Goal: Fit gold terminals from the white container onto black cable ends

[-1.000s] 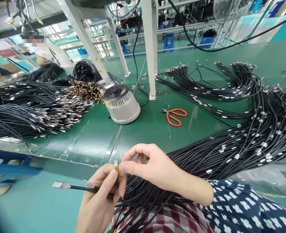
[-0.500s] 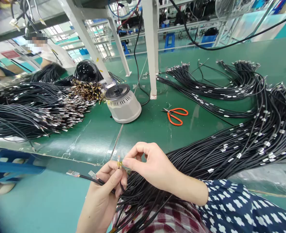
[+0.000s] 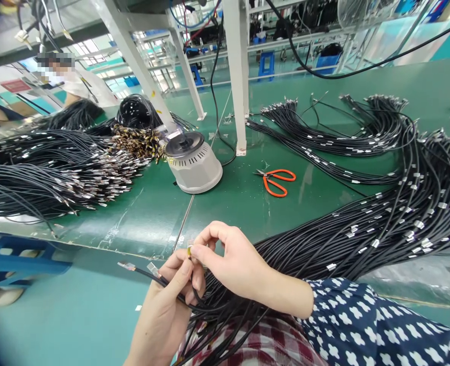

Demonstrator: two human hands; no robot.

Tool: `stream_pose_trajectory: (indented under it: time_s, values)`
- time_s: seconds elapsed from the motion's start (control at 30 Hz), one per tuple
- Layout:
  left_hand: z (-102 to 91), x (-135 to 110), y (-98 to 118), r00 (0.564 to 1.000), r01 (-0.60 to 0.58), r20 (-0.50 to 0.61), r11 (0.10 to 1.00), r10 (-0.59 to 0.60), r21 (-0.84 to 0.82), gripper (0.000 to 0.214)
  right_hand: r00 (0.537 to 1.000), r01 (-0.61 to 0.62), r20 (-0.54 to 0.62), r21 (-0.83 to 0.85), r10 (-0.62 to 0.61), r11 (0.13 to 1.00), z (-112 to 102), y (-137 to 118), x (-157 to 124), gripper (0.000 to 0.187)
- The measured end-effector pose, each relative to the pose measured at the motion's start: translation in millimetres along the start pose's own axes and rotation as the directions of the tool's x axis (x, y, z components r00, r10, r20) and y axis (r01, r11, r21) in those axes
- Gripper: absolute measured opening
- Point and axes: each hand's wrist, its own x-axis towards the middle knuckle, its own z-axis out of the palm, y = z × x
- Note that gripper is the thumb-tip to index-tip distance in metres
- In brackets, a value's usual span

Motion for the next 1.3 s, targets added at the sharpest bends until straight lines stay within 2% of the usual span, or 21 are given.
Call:
stream_pose_trajectory:
  time_s: [0.13, 0.2, 0.3, 0.37, 0.5, 0.7, 0.8, 0.9, 0.97, 1.03, 1.13, 1.17, 1.23, 1.3]
  values:
    - [-4.0, -1.4, 1.3, 1.000, -0.012, 0.007, 0.999, 0.012, 0.032, 0.021, 0.998, 0.053, -0.025, -0.059, -0.055, 0.997, -1.9, -4.3, -1.5, 0.014]
    - [-4.0, -0.8, 2.4, 1.000, -0.022, 0.012, 0.999, 0.021, 0.045, 0.022, 1.000, 0.024, 0.000, -0.051, -0.024, 0.998, -5.2, -5.2, 1.6, 0.013]
    - [-1.4, 0.9, 4.2, 0.999, -0.030, 0.033, 0.998, 0.028, 0.050, 0.022, 0.991, -0.094, 0.107, 0.076, 0.086, 0.993, -11.0, -3.3, 9.7, 0.016]
    - [-0.2, 1.7, 4.3, 0.998, -0.021, 0.067, 0.999, 0.018, 0.041, 0.023, 0.972, -0.148, 0.209, 0.189, 0.107, 0.971, -14.3, -0.8, 15.1, 0.022]
    - [-1.9, 2.2, 2.4, 0.995, 0.007, 0.095, 1.000, -0.009, 0.019, 0.024, 0.948, -0.147, 0.314, 0.312, 0.044, 0.938, -18.7, 4.0, 21.5, 0.024]
    - [-2.5, 2.5, 3.2, 0.996, 0.009, 0.084, 1.000, -0.010, 0.012, 0.029, 0.945, -0.053, 0.324, 0.306, -0.052, 0.951, -16.5, 6.0, 17.8, 0.027]
    - [-1.5, 2.3, 3.1, 0.996, -0.008, 0.094, 0.999, 0.003, 0.051, 0.026, 0.971, 0.047, 0.212, 0.288, -0.112, 0.956, -17.8, 5.5, 13.1, 0.021]
    - [-1.9, 0.6, 2.6, 0.996, -0.009, 0.090, 0.998, 0.003, 0.065, 0.027, 0.996, 0.088, -0.035, 0.280, -0.082, 0.956, -29.6, 8.4, 13.9, 0.017]
    - [-2.7, -1.2, 2.8, 0.997, 0.002, 0.074, 0.996, -0.009, 0.092, 0.027, 0.985, 0.068, -0.175, 0.353, -0.006, 0.933, -41.2, 13.4, 19.0, 0.017]
    - [-3.5, -3.4, 3.4, 0.999, -0.035, 0.033, 0.991, 0.031, 0.130, 0.029, 0.958, 0.063, -0.279, 0.413, 0.060, 0.908, -50.8, 19.4, 26.2, 0.019]
    - [-2.8, -6.9, 5.2, 0.987, -0.158, 0.042, 0.974, 0.153, 0.162, 0.030, 0.934, 0.062, -0.343, 0.434, 0.101, 0.899, -50.7, 25.9, 34.8, 0.022]
    - [-1.9, -8.0, 5.7, 0.985, -0.156, 0.093, 0.975, 0.142, 0.156, 0.035, 0.939, 0.050, -0.327, 0.429, 0.103, 0.902, -45.6, 26.9, 35.8, 0.023]
    - [0.7, -9.4, 6.2, 0.969, -0.045, 0.247, 0.992, 0.014, 0.120, 0.042, 0.971, -0.007, -0.216, 0.408, 0.104, 0.913, -29.5, 27.2, 35.3, 0.026]
    - [2.8, -9.1, 5.9, 0.924, 0.097, 0.363, 0.993, -0.117, 0.074, 0.039, 0.993, -0.119, 0.017, 0.348, 0.121, 0.930, -11.6, 26.2, 33.8, 0.031]
